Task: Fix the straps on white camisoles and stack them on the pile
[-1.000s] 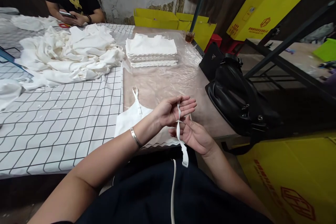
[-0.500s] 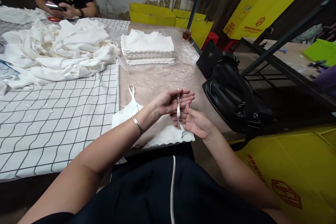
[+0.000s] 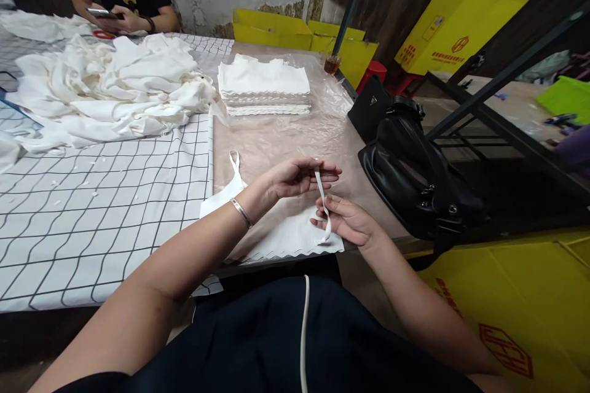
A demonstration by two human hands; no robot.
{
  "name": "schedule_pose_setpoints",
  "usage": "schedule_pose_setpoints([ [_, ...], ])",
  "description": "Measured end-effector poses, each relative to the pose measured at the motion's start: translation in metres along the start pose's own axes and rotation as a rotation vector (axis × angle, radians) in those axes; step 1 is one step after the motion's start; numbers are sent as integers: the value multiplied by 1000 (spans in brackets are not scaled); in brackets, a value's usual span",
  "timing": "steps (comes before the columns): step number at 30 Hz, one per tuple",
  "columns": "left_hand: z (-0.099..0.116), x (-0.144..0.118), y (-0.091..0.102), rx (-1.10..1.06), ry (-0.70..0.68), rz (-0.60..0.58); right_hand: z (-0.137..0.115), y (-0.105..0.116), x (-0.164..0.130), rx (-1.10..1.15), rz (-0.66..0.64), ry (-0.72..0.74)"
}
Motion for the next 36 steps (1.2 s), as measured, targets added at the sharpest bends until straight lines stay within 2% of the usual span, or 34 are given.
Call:
schedule_pose_setpoints([
  [6, 5, 5, 13, -64, -34, 96, -10, 2, -21, -185, -52, 10],
  [11, 8, 10, 19, -90, -32, 141, -8, 1, -25, -277, -79, 7],
  [14, 10, 9, 21, -107, -34, 173, -16, 2, -25, -467, -25, 111],
  [17, 13, 7, 27, -139, -47, 226, -27, -4, -30, -682, -73, 167],
  [21, 11, 7, 37, -136, -19, 293, -30, -5, -38, -738, -203, 31],
  [25, 5, 11, 43, -114, 20, 314, -22, 0, -45, -611, -302, -171],
  [29, 3, 13, 47, -105, 24, 381, -17, 3, -47, -451, -311, -243],
  [32, 6, 2, 48, 102, 58, 483, -20, 3, -41, -312, -209, -190],
  [34, 12, -14, 50, 402, 41, 625, -24, 6, -35, -260, -121, -132],
  [36, 18, -36, 49, 752, -46, 797, -28, 8, -27, -250, -54, -61],
])
Point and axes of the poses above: each hand's wrist, its own x-axis towards the middle knuckle, its own y-axis out of the back of the hand, z = x × y, the point moved 6 cm from there along x, towards the middle knuckle, and after that the axes turned 10 degrees about y, right-handed, at the moved point
